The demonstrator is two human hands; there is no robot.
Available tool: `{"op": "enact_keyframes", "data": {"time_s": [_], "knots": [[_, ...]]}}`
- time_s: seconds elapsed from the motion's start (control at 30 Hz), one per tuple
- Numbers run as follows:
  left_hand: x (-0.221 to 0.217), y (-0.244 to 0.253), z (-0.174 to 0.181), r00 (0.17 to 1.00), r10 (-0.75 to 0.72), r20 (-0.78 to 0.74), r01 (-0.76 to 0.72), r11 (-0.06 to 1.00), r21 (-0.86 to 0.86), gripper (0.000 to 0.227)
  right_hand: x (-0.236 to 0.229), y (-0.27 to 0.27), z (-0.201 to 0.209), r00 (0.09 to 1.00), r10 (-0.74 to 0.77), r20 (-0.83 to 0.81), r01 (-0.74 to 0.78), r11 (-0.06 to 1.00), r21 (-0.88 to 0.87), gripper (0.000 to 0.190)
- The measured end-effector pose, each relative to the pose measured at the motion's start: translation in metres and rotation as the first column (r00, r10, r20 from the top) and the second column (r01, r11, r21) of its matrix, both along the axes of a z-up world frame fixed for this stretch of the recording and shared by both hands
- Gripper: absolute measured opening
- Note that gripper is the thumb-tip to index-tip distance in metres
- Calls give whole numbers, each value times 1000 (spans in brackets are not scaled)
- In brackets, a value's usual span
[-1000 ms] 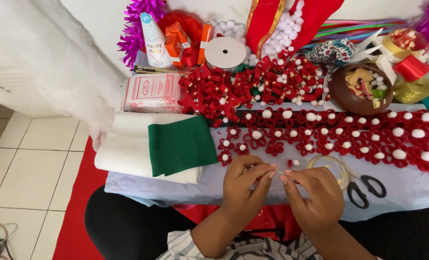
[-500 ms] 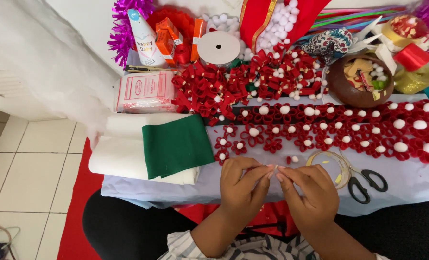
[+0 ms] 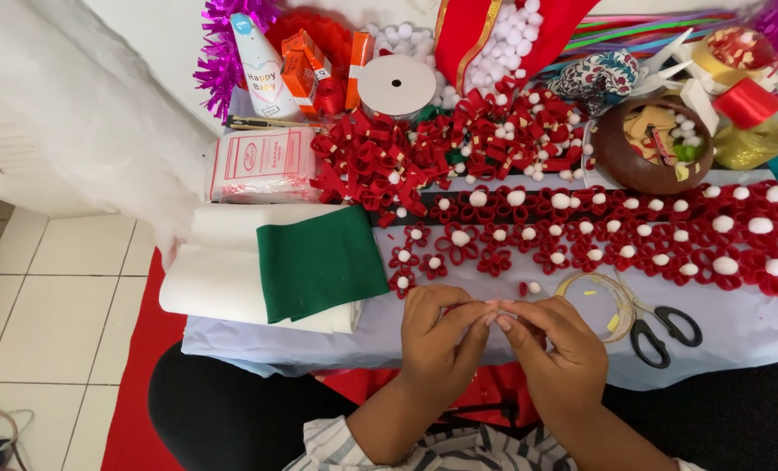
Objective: The person uses scissors to cut strips and small pieces of green fabric for a handicraft project.
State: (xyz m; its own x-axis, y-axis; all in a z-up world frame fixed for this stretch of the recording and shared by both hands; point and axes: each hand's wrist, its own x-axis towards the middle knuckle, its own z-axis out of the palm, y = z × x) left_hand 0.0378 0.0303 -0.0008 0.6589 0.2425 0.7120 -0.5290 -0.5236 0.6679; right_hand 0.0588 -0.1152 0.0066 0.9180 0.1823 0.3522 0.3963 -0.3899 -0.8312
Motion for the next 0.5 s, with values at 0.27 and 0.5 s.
{"op": "enact_keyframes", "data": {"time_s": [0.27,0.5], "knots": [[1,0,-2,1000,-3,-2,3,1000,13,18,1,0,-2,1000,-2,17,2,1000,16,19],[1,0,-1,1000,0,-2,0,1000,24,19,2,-1,-2,1000,-2,8,2,999,33,15]]}}
